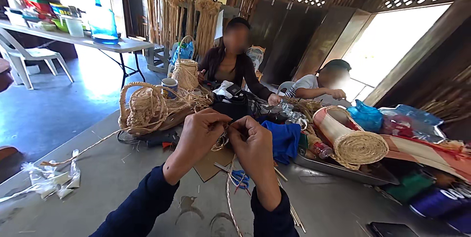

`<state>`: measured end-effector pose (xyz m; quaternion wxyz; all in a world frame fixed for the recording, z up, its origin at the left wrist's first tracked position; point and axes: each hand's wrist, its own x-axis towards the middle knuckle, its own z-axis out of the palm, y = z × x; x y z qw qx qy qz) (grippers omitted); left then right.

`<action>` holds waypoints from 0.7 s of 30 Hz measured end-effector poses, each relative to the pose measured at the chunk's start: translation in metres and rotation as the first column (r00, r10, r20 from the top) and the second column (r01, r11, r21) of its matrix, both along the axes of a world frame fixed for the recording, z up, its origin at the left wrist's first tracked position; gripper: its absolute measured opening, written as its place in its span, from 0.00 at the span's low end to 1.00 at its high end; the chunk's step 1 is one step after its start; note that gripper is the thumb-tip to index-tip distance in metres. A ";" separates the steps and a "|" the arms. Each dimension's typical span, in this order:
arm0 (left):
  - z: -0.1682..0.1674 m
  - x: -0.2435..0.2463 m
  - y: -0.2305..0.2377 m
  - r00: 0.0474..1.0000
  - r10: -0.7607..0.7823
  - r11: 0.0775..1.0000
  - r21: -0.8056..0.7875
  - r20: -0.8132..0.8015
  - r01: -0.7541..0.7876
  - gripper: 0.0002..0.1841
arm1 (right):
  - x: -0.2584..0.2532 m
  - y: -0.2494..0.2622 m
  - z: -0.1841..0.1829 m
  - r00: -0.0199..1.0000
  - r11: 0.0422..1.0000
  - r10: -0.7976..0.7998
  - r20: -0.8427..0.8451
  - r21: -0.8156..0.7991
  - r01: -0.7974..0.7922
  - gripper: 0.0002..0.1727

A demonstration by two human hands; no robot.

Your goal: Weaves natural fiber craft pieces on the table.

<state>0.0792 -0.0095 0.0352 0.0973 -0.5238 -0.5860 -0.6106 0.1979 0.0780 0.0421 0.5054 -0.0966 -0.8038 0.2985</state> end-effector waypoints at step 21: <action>0.007 -0.006 -0.012 0.998 -0.062 0.995 -0.081 -0.022 0.060 0.05 | 0.004 0.000 0.003 0.986 0.993 0.091 -0.142 -0.059 -0.101 0.03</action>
